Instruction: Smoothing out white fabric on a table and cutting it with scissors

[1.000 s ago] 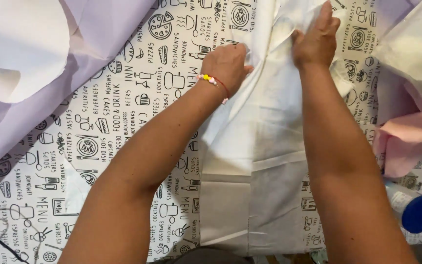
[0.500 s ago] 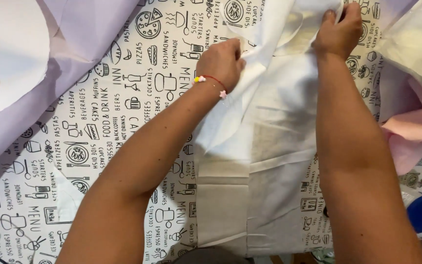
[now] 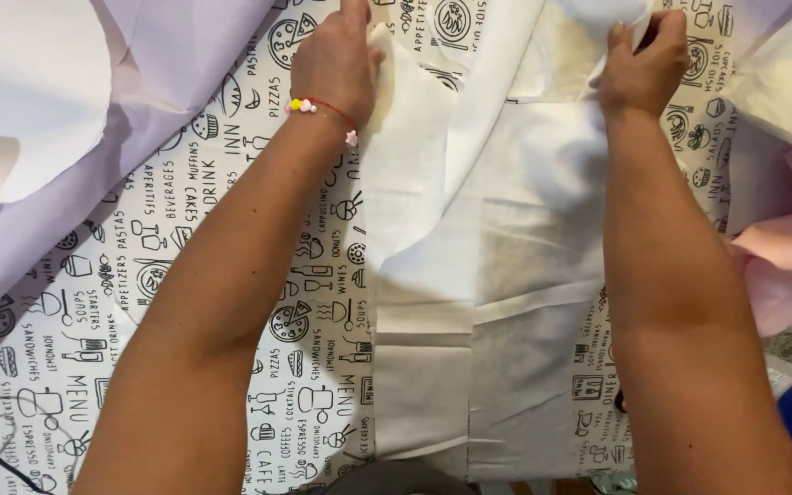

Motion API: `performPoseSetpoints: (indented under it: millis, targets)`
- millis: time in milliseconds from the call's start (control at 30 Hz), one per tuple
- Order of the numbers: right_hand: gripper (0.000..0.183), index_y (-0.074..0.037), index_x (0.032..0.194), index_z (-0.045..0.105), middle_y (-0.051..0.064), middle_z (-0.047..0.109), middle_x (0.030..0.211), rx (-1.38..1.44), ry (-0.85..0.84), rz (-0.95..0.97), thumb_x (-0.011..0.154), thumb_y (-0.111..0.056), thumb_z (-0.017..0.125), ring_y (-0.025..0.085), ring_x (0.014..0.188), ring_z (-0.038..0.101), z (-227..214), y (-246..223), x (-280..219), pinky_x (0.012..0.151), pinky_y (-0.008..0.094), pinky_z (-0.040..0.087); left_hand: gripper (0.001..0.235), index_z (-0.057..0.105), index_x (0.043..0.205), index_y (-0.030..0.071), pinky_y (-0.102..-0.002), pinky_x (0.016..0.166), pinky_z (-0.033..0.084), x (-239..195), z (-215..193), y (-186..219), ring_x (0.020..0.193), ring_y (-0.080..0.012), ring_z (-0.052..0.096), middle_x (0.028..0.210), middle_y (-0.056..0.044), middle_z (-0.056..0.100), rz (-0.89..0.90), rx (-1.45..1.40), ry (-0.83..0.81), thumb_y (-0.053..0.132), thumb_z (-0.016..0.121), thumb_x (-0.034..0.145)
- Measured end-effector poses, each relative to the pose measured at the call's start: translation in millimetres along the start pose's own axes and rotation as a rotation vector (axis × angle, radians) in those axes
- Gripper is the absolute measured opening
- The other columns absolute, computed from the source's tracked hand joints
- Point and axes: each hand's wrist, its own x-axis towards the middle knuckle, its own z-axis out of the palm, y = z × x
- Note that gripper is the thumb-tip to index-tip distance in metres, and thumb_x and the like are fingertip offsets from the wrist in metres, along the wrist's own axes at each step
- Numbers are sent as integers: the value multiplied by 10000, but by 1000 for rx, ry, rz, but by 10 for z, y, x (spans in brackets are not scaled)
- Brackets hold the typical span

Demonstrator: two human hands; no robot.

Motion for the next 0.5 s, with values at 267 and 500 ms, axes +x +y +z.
performPoseSetpoints:
  millis: [267, 500]
  targets:
    - [413, -85, 1203, 626, 158, 672, 1255, -201, -153, -102, 1134, -186, 1020, 400, 1068, 784, -72, -197, -104, 910, 549, 709, 289, 409, 659, 228, -445, 649, 379, 433, 418, -378, 744, -220, 404, 703, 55, 501, -304, -274, 11, 142, 665, 763]
    - [423, -73, 1212, 640, 153, 665, 1248, -221, -140, -123, 1123, -194, 1035, 390, 1025, 797, -45, -163, -120, 879, 536, 721, 495, 828, 1063, 215, -458, 904, 693, 460, 163, 28, 1050, -272, 864, 1076, 15, 889, -437, -259, -141, 549, 1093, 811]
